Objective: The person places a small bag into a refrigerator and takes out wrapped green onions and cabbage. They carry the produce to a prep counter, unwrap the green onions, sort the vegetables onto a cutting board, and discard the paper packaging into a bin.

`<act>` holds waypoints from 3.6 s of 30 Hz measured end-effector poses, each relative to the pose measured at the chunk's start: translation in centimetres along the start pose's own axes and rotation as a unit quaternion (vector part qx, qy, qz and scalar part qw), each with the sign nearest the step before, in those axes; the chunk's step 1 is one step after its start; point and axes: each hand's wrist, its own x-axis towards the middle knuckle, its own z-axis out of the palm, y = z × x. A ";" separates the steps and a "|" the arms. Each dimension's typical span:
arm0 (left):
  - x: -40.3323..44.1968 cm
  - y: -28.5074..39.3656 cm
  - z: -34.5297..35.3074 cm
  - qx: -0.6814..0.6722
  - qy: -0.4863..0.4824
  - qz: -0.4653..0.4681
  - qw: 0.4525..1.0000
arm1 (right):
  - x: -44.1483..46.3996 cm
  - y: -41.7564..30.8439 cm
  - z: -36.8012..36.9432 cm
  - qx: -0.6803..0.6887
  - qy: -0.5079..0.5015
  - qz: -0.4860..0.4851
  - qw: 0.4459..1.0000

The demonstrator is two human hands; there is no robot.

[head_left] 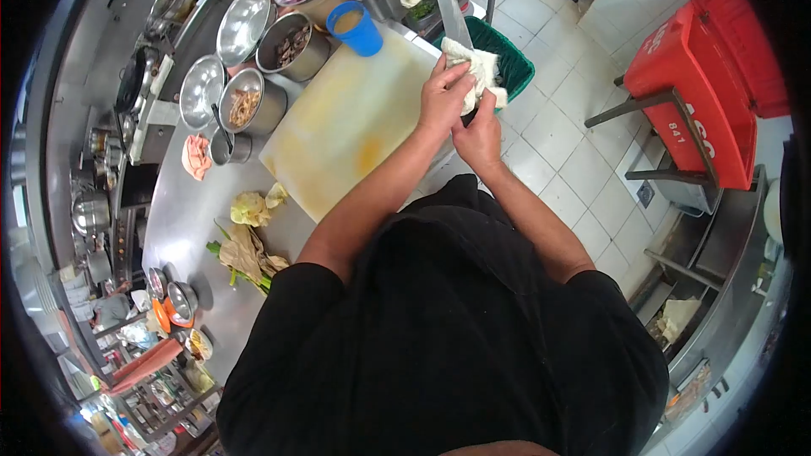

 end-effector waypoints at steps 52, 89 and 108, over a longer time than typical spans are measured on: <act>-36.7 7.0 -41.5 0.494 0.609 -0.141 0.604 | 2.5 0.0 7.3 -0.256 -0.316 -0.356 0.841; -41.7 5.0 -45.6 0.368 0.550 -0.106 0.742 | -17.6 -33.1 40.2 -0.016 -0.511 -0.457 0.728; -38.2 3.2 -47.9 0.091 0.592 -0.025 0.801 | -6.2 -7.7 18.7 0.149 -0.388 0.070 0.907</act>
